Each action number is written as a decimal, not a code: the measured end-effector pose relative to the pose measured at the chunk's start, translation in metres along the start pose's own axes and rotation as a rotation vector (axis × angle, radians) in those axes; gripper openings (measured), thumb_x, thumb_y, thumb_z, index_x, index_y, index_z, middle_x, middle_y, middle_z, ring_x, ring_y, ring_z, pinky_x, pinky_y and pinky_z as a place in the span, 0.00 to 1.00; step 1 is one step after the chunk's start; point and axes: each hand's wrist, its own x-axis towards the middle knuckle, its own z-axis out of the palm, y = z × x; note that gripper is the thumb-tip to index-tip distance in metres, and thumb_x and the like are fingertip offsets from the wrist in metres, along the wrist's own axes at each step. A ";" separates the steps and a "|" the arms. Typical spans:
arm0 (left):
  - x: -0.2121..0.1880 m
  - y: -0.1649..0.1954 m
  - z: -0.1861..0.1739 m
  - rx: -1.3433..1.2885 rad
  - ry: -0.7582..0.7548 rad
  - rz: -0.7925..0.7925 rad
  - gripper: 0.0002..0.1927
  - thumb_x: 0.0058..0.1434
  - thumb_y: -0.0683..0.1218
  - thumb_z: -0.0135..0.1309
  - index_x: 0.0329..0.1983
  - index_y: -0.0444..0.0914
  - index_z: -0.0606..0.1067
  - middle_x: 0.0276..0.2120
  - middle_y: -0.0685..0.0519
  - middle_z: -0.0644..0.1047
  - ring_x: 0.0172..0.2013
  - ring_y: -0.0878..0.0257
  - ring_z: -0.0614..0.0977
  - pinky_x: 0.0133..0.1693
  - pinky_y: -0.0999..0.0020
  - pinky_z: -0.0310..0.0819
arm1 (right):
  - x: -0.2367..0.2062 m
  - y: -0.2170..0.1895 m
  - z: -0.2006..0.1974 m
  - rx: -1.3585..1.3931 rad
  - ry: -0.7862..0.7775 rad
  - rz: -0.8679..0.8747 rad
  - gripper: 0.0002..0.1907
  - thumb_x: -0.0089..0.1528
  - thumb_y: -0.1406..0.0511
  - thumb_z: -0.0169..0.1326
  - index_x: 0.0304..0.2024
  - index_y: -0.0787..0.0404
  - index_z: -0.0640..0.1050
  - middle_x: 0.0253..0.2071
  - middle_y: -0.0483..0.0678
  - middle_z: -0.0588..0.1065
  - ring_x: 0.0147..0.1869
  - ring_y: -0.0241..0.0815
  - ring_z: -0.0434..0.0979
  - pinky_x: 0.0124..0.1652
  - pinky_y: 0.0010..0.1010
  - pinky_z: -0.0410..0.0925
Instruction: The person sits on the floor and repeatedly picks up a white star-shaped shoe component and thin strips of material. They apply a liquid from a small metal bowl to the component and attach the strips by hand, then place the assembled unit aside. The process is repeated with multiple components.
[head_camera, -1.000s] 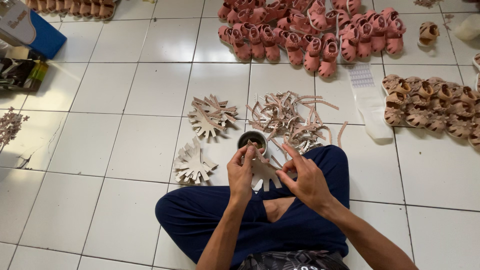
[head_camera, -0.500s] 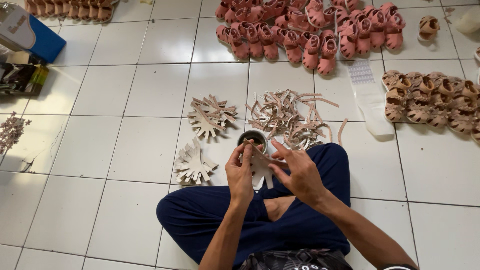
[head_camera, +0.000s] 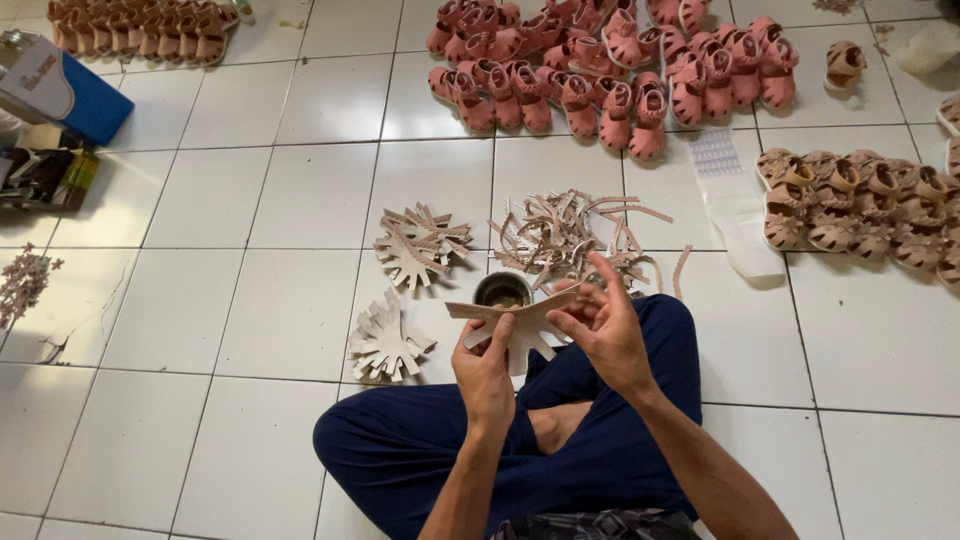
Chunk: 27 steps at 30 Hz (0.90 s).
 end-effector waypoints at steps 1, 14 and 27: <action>0.000 0.000 0.001 -0.008 0.013 -0.001 0.10 0.64 0.42 0.61 0.44 0.32 0.74 0.35 0.50 0.80 0.34 0.69 0.80 0.37 0.76 0.75 | 0.000 0.002 0.002 0.020 0.009 0.064 0.46 0.58 0.67 0.63 0.74 0.63 0.54 0.46 0.50 0.79 0.48 0.39 0.82 0.47 0.29 0.77; -0.006 -0.001 0.005 0.002 0.095 0.086 0.12 0.61 0.40 0.63 0.43 0.30 0.76 0.35 0.48 0.82 0.34 0.67 0.82 0.38 0.76 0.75 | -0.002 0.014 0.006 0.132 0.073 0.053 0.37 0.62 0.69 0.61 0.71 0.69 0.61 0.40 0.54 0.81 0.44 0.39 0.84 0.46 0.30 0.78; -0.010 0.006 0.008 0.095 0.099 0.092 0.16 0.57 0.40 0.67 0.45 0.31 0.77 0.35 0.49 0.83 0.34 0.68 0.82 0.37 0.77 0.75 | 0.002 0.014 0.003 0.147 0.103 0.061 0.35 0.60 0.68 0.62 0.67 0.70 0.65 0.41 0.56 0.82 0.45 0.40 0.84 0.48 0.28 0.78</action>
